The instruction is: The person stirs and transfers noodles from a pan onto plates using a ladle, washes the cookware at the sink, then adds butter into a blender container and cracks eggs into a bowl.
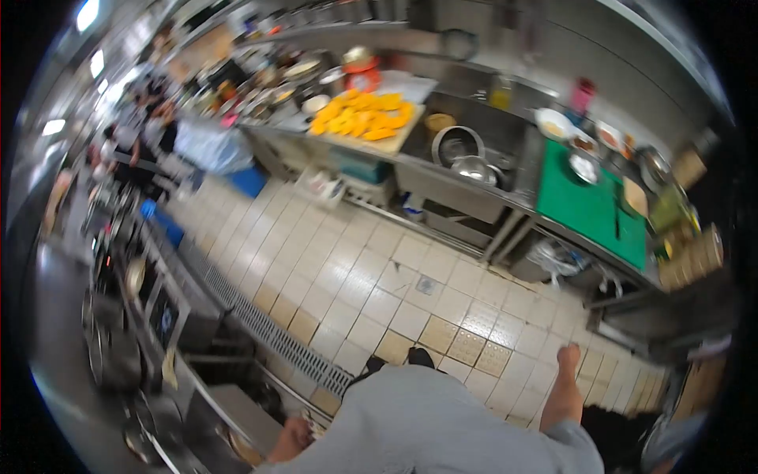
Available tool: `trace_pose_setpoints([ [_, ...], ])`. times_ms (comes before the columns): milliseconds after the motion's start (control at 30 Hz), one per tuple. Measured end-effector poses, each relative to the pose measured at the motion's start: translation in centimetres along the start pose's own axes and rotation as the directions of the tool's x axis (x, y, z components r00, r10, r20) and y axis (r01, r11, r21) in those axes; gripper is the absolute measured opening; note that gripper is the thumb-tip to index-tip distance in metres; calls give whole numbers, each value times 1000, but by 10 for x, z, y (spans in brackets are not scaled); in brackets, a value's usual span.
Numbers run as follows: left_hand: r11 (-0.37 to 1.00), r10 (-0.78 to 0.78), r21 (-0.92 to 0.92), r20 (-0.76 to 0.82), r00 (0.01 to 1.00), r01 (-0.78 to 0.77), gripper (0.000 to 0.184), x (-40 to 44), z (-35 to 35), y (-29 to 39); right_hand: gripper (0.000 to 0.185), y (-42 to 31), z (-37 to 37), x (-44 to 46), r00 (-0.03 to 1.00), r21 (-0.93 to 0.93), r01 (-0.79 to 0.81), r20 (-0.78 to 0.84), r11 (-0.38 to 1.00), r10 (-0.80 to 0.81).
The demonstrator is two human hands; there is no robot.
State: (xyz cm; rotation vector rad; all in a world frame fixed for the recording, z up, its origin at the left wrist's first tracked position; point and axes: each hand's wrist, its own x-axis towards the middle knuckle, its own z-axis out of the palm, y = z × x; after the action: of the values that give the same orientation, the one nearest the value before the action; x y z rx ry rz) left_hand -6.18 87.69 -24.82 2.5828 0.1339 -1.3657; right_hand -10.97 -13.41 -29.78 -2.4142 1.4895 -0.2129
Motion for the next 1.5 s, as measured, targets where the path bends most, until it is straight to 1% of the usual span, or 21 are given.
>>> trace_pose_setpoints([
  [67, 984, 177, 49, -235, 956, -171, 28, 27, -23, -7, 38, 46, 21, -6, 855, -257, -111, 468, 960, 224],
  [100, 933, 187, 325, -74, 980, -154, 37, 52, -62, 3, 37, 46, 25, -21, 791, -284, -219, 508, 934, 340],
  [133, 848, -365, -470, -184, 913, 244, 49, 10, -126, 99, 34, 51, 34, -39, 882, -367, -109, 393, 924, 260],
  [167, 758, -354, -640, -241, 904, 126, 52, 18, -149, 115, 34, 53, 45, -54, 948, -445, -15, 278, 895, 153],
  [200, 872, -218, -488, -446, 868, -32, 54, 67, -144, 86, 33, 48, 67, -45, 885, -431, 6, 422, 902, 196],
  [267, 842, -142, -528, -416, 898, -111, 52, 45, -217, 155, 32, 12, 84, -39, 687, -389, 29, 677, 921, 264],
  [467, 823, -73, -540, -409, 910, -177, 54, 76, -298, 173, 44, -276, 96, -2, 762, -106, 345, 611, 933, -213],
  [633, 719, -324, -695, -317, 892, 14, 47, 166, -238, 23, 41, -507, 76, -30, 777, 77, 509, 389, 857, -496],
  [700, 494, -480, -824, 6, 877, 276, 42, 148, -239, -3, 31, -572, 71, -58, 785, 58, 580, 226, 813, -576],
  [767, 363, -527, -787, 269, 806, 499, 37, 133, -255, -26, 32, -600, 92, -66, 767, 59, 564, 333, 823, -549],
  [833, 236, -351, -867, 346, 870, 439, 36, 157, -231, -96, 38, -553, 158, -54, 674, -15, 586, 565, 810, -476],
  [867, 256, -332, -865, 342, 879, 432, 36, 177, -256, -86, 43, -519, 202, -42, 590, -63, 639, 680, 766, -436],
  [933, 672, -387, -600, 215, 896, 434, 39, 193, -313, -65, 49, -551, 158, -85, 603, -260, 606, 767, 752, -221],
  [967, 478, -493, -740, 221, 842, 474, 47, 198, -359, -32, 47, -529, 184, -84, 476, -280, 699, 869, 658, -136],
  [1000, 489, -489, -740, 207, 848, 462, 47, 217, -400, -8, 47, -553, 161, -100, 334, -221, 569, 942, 792, 24],
  [1033, 497, -461, -789, 113, 880, 361, 50, 235, -434, 10, 47, -595, 120, -125, 349, -395, 147, 878, 907, 326],
  [1100, 643, -350, -751, -110, 930, 153, 55, 301, -476, 13, 47, -595, 151, -117, 329, -506, 350, 854, 788, 403],
  [1200, 766, -201, -642, -267, 943, -18, 57, 353, -577, 64, 49, -550, 256, -77, 410, -303, 487, 907, 819, 92],
  [1233, 815, -159, -574, -350, 923, -77, 57, 365, -614, 90, 46, -668, 176, -85, 374, -482, 292, 853, 826, 365],
  [1333, 782, -57, -578, -439, 897, -233, 57, 405, -679, 100, 43, -698, 251, -51, 347, -338, 339, 912, 878, 217],
  [1500, 754, -191, -630, -483, 855, -188, 56, 390, -740, 121, 40, -811, 298, 8, 222, -123, 487, 975, 865, 14],
])
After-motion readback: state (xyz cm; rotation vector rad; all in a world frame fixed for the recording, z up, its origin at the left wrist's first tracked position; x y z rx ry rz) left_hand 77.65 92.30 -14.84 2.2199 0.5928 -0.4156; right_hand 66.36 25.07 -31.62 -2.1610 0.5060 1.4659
